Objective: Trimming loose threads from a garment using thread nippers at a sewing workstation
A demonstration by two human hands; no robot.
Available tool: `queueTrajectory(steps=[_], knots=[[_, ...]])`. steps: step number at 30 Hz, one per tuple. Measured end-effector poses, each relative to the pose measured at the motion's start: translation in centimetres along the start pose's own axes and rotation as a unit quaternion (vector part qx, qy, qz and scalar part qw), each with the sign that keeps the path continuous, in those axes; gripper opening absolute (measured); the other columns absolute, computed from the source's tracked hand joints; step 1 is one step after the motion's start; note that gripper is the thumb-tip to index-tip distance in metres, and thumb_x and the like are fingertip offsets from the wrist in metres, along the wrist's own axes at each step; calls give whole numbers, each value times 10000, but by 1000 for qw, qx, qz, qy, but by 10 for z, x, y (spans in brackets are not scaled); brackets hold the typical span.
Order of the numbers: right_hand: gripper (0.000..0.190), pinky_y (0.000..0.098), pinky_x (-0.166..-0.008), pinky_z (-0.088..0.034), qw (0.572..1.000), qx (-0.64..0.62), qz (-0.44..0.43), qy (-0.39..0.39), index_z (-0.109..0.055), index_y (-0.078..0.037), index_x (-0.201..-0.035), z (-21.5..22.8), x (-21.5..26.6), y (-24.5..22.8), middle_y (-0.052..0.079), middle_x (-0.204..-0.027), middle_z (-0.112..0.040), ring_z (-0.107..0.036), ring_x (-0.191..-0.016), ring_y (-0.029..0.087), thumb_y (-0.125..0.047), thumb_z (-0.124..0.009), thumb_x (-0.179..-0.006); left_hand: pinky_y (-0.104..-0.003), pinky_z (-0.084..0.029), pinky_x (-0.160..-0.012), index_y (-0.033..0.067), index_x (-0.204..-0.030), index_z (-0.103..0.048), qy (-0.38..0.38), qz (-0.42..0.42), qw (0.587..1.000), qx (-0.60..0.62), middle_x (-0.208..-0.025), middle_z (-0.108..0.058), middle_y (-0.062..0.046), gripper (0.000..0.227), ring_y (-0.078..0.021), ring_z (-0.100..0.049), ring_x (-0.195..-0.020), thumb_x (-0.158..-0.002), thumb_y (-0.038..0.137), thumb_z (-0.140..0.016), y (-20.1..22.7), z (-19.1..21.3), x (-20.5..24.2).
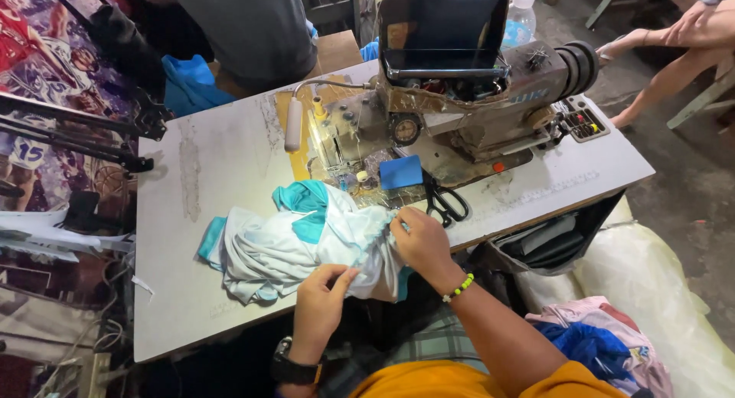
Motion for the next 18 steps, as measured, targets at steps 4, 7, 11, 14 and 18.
queueTrajectory(steps=[4, 7, 11, 14, 18], knots=[[403, 362, -506, -207, 1000, 7, -6, 0, -301, -117, -685, 1, 4, 1, 14, -604, -330, -280, -532, 161, -59, -574, -976, -365, -476, -709, 124, -826, -747, 26, -78, 985, -155, -755, -705, -3, 173, -211, -630, -727, -907, 274, -715, -1, 9, 0], [354, 355, -499, -218, 1000, 0, -5, -12, -324, -121, -686, -4, 7, -5, -2, -599, -332, -286, -540, 147, -62, -559, -945, -483, -480, -750, 146, -963, -699, 28, -120, 942, -313, -876, -687, -73, 158, -339, -617, -826, -942, 292, -642, 2, -1, 2], [329, 355, -497, -241, 1000, 3, 22, -12, -374, -114, -694, 1, 4, -15, 2, -611, -370, -313, -539, 156, -62, -571, -952, -490, -465, -740, 185, -1020, -736, 33, -153, 939, -307, -816, -699, -65, 257, -347, -615, -822, -898, 410, -711, 2, -7, 3], [337, 347, -486, -218, 999, 12, 35, -2, -363, -116, -679, 5, 1, -16, -1, -599, -358, -291, -529, 149, -46, -563, -941, -495, -450, -715, 168, -857, -741, 56, -162, 930, -324, -781, -663, -56, 178, -344, -592, -795, -897, 340, -717, 12, 3, 1], [326, 348, -489, -230, 1000, -7, 21, -14, -387, -120, -689, 2, 6, -20, 3, -607, -376, -313, -529, 147, -57, -582, -944, -515, -481, -786, 179, -1104, -748, 16, -130, 926, -354, -1025, -684, -86, 318, -356, -608, -941, -859, 380, -720, 12, -1, -5]])
Point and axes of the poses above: each hand's wrist, its own x-axis away from the middle knuckle, its own z-axis out of the back of the hand, y = z × x, the point moved 10 cm from there along -x, towards the middle knuckle
